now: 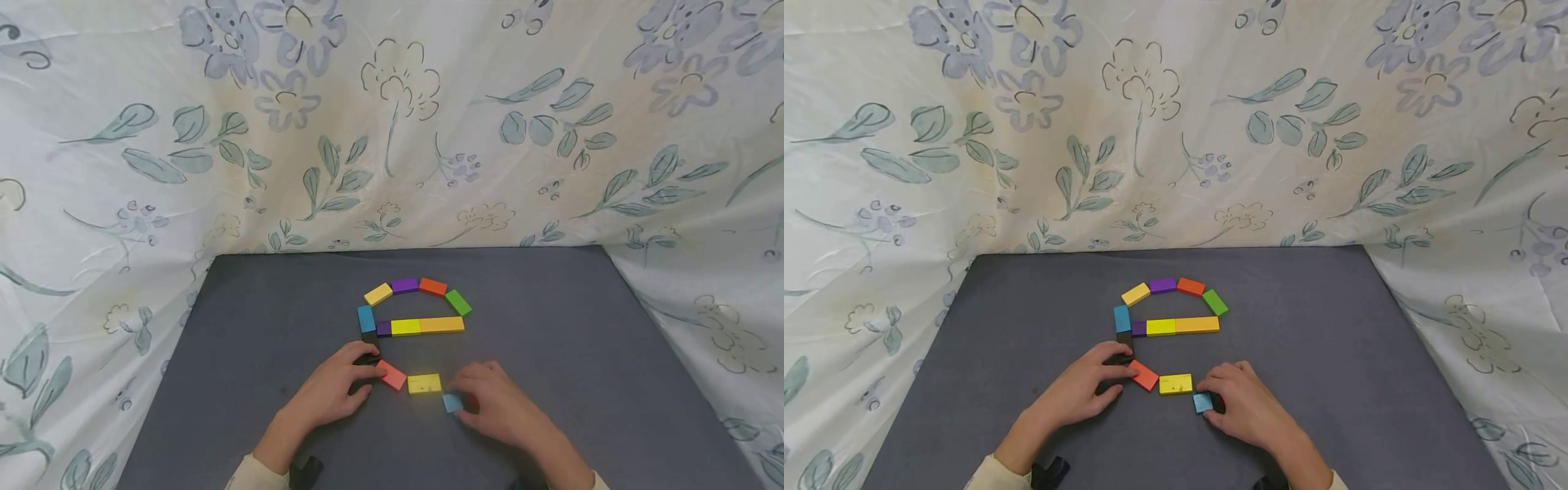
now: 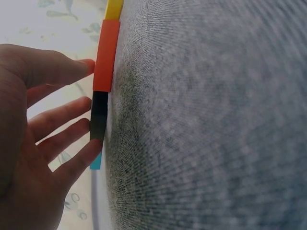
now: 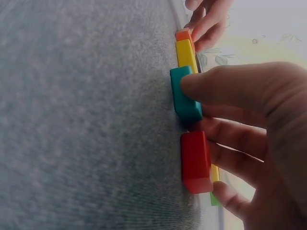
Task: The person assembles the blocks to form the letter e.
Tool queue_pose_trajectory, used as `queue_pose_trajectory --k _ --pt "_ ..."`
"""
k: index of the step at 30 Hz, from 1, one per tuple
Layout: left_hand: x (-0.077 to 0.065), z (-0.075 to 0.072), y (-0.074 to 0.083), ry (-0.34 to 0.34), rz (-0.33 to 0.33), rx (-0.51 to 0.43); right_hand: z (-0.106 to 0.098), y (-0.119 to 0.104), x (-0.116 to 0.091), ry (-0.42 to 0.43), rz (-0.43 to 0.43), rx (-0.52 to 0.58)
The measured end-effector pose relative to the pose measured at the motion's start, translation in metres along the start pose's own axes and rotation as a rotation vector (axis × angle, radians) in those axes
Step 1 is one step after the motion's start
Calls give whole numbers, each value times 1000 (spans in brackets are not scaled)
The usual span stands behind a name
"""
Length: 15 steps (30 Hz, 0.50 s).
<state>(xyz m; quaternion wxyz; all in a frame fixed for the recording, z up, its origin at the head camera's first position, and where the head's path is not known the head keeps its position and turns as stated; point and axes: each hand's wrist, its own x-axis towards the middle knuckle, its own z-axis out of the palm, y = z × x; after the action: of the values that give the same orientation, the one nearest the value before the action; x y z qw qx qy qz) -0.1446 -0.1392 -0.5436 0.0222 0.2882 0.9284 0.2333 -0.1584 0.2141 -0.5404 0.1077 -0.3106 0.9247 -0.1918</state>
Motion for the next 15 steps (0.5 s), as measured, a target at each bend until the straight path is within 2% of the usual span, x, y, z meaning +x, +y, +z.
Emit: queue_pose_trajectory --k 8,15 --pt "0 0 1 3 3 -5 0 5 0 27 -11 18" --pt "0 1 0 2 8 1 -6 12 7 84 -26 11"
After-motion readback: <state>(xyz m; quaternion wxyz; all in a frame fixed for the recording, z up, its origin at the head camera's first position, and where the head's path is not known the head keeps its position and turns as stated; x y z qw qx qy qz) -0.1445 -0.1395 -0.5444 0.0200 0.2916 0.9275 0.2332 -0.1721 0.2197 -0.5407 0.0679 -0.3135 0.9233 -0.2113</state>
